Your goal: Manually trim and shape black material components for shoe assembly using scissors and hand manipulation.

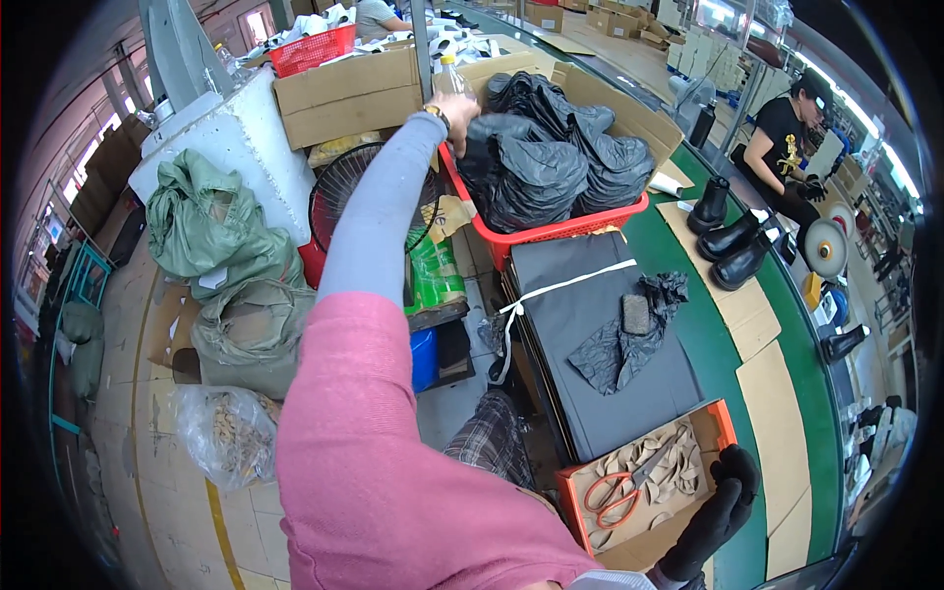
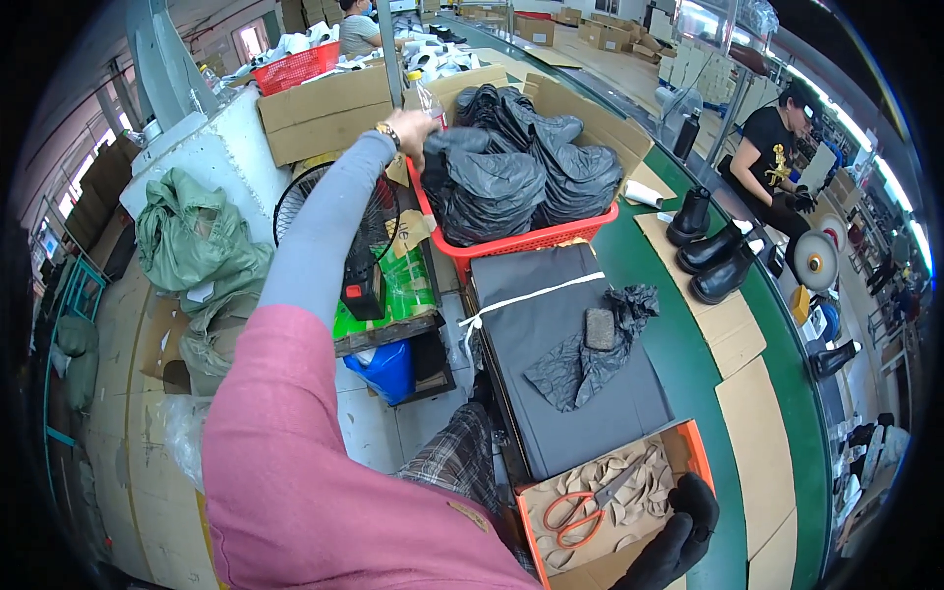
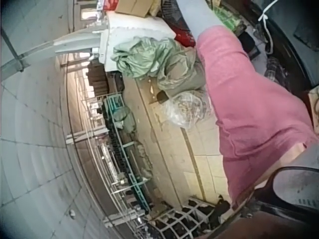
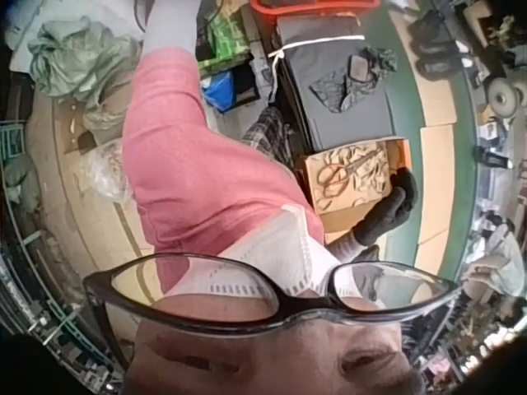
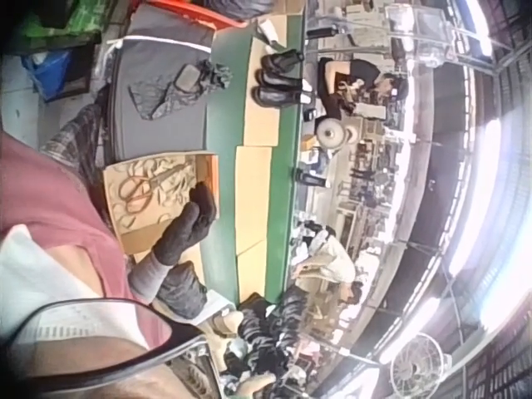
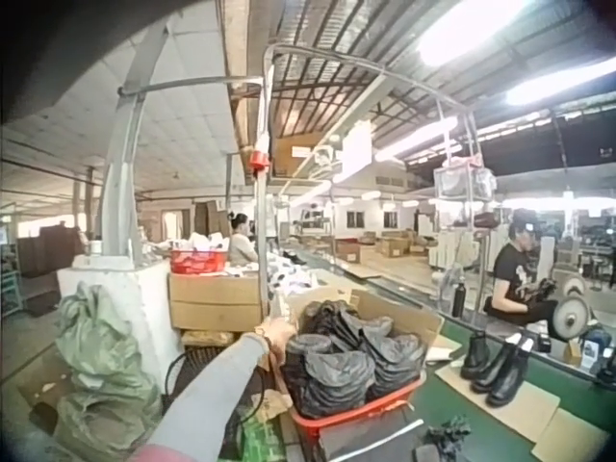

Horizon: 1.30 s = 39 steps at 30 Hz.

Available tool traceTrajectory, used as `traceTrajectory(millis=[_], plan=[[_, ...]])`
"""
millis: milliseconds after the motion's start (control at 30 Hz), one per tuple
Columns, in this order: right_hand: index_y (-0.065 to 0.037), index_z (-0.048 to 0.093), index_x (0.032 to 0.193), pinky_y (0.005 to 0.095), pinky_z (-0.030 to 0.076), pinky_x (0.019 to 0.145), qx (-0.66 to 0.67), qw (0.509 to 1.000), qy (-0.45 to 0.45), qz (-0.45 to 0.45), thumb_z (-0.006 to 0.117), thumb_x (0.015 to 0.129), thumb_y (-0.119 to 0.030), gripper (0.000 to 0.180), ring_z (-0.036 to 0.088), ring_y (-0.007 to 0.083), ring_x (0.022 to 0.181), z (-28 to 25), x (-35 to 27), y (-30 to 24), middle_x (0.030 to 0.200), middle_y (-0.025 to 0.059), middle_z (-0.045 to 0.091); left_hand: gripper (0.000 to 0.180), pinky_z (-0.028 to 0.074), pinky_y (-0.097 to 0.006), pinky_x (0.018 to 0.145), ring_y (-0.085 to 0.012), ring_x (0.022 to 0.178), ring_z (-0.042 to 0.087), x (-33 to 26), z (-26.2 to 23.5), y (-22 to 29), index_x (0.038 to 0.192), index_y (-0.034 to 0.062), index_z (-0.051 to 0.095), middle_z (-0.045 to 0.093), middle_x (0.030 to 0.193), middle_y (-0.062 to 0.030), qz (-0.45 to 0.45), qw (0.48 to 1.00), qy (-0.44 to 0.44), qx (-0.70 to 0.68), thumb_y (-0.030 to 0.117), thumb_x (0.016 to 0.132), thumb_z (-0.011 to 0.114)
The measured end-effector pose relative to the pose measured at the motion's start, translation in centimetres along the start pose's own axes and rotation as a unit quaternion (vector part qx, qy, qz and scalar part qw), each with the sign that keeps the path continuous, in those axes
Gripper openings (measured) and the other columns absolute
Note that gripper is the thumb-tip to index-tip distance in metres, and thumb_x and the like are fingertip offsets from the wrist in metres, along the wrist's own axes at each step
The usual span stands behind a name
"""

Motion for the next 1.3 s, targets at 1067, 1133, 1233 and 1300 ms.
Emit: traceTrajectory(millis=[1067, 1133, 1233, 1300], plan=[[0.001, 0.059, 0.116, 0.0311, 0.047, 0.084, -0.029, 0.994, 0.032, 0.097, 0.049, 0.097, -0.016, 0.028, 0.058, 0.0188, 0.097, -3.7, -3.5, 2.4, 0.112, 0.0114, 0.062, 0.119, 0.043, -0.038, 0.102, -0.0317, 0.121, 0.055, 0.3, -8.0, 7.2, 0.141, -0.0007, 0.042, 0.049, 0.14, -0.0188, 0.044, 0.965, 0.017, -0.257, 0.084, 0.06, 0.06], [0.001, 0.059, 0.116, 0.0309, 0.047, 0.084, -0.028, 0.994, 0.041, 0.096, 0.049, 0.097, -0.016, 0.027, 0.058, 0.0186, 0.097, -3.3, -3.6, 2.2, 0.113, 0.0112, 0.062, 0.124, 0.038, -0.039, 0.107, -0.0326, 0.129, 0.047, -1.8, -8.0, 11.3, 0.149, 0.004, 0.025, 0.044, 0.143, -0.022, 0.059, 0.987, -0.054, -0.139, 0.077, 0.059, 0.068], [0.001, 0.058, 0.116, 0.0309, 0.046, 0.085, -0.033, 0.995, 0.041, 0.081, 0.048, 0.097, -0.015, 0.027, 0.057, 0.0185, 0.098, -3.3, -3.8, 1.4, 0.113, 0.0108, 0.061, 0.126, 0.046, -0.039, 0.098, -0.0338, 0.118, 0.056, -2.8, -7.0, 13.7, 0.15, 0.0076, 0.021, 0.055, 0.132, -0.0203, 0.05, 0.996, -0.075, -0.028, 0.069, 0.055, 0.075], [0.001, 0.058, 0.117, 0.0312, 0.046, 0.086, -0.038, 0.996, 0.037, 0.071, 0.048, 0.097, -0.015, 0.027, 0.057, 0.0186, 0.098, -3.7, -3.9, 0.9, 0.114, 0.0106, 0.061, 0.12, 0.051, -0.042, 0.089, -0.0327, 0.107, 0.063, -2.9, -7.2, 14.5, 0.15, 0.011, 0.023, 0.063, 0.121, -0.0181, 0.04, 0.998, -0.05, -0.002, 0.061, 0.056, 0.077]])
Point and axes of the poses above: each hand's wrist, its own x-axis towards the middle knuckle, its own z-axis out of the palm, y = z × x, the point moved 6 cm from there along x, towards the middle knuckle
